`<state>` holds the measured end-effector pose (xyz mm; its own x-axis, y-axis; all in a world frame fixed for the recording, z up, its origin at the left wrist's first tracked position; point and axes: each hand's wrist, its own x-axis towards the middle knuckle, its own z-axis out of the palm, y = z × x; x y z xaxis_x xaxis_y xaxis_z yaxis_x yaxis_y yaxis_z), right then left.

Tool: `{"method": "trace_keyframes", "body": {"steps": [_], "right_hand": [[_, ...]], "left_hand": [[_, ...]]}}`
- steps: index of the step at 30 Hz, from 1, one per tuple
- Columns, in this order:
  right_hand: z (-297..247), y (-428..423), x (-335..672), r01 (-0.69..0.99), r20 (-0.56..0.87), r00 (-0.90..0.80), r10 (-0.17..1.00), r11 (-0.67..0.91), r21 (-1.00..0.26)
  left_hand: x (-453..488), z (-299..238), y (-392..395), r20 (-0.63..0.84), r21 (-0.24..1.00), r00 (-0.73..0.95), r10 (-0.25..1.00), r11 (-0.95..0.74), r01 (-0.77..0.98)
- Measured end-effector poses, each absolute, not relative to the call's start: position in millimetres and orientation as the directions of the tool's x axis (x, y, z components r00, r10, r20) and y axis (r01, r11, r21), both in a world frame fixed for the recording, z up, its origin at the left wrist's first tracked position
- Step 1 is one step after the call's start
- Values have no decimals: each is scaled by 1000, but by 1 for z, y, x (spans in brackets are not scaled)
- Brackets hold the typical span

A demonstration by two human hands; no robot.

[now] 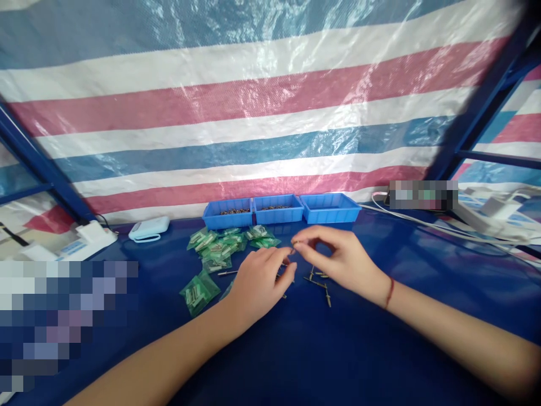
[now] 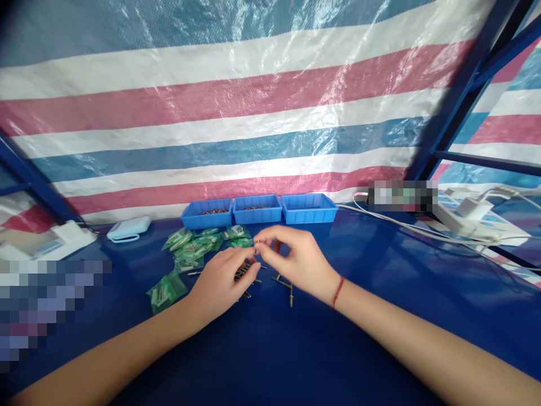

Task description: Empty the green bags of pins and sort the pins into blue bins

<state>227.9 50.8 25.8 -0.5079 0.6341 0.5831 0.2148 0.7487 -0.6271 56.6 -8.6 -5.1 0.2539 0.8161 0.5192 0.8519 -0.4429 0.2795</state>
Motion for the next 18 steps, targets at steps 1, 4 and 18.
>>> {"method": "trace_keyframes", "body": {"steps": [1,4,18], "right_hand": [[31,62,223,237,629,-479,612,780,-579],[40,108,202,269,738,-326,590,807,-526],[9,78,217,372,479,-632,610,780,-502]], "left_hand": [[54,-5,-8,525,267,230,819,-415,870],[45,-3,-4,541,199,199,817,-355,914],[12,7,8,305,121,481,822,-535,836]]}}
